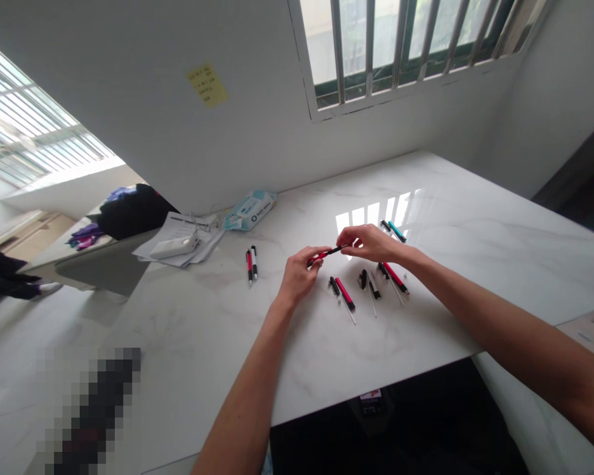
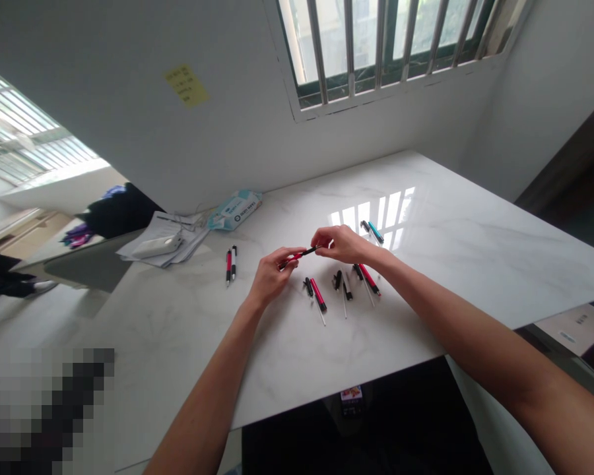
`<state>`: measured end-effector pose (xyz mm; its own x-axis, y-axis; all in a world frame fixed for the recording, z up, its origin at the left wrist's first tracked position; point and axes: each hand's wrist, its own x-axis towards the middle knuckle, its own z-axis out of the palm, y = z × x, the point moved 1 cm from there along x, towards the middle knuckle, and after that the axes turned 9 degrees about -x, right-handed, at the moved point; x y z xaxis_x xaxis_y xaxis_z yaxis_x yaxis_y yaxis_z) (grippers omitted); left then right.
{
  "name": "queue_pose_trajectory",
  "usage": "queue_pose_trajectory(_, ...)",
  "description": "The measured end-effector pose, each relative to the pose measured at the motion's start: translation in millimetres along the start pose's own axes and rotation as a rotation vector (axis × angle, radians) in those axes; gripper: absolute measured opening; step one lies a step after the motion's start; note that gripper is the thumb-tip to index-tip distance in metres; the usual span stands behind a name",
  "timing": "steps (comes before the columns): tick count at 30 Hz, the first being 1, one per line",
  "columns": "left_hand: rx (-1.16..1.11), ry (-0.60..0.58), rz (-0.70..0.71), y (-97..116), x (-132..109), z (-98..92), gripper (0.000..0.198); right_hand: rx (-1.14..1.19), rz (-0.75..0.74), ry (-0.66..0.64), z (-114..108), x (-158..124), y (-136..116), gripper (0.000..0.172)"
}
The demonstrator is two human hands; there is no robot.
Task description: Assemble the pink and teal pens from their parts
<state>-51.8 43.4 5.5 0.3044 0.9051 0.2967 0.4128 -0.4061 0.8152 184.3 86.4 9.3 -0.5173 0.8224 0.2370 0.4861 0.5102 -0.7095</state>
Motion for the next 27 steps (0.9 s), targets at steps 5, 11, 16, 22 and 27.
queue_pose_trajectory(5,-0.057,0.003,0.0,0.2,-0.2,1.0,0.034,-0.083,0.083,-0.026,-1.2,1.0,0.9,0.04)
queue_pose_trajectory(11,-0.058,0.024,-0.011,-0.4,-0.7,0.9,0.032,0.036,-0.006,-0.015,-1.9,-2.7,-3.0,0.031)
queue_pose_trajectory(16,-0.062,0.015,-0.02,-1.5,-1.1,-0.3,0.032,-0.067,0.046,-0.003,-1.8,-2.0,-4.6,0.032)
queue_pose_trajectory(22,-0.071,-0.003,-0.01,-3.2,-1.2,-1.5,0.031,0.039,-0.043,-0.041,-1.8,-2.6,-8.2,0.03)
queue_pose_trajectory(27,-0.079,0.012,-0.03,-3.1,-3.7,-2.7,0.034,-0.028,0.048,-0.023,4.7,-0.5,-9.8,0.027)
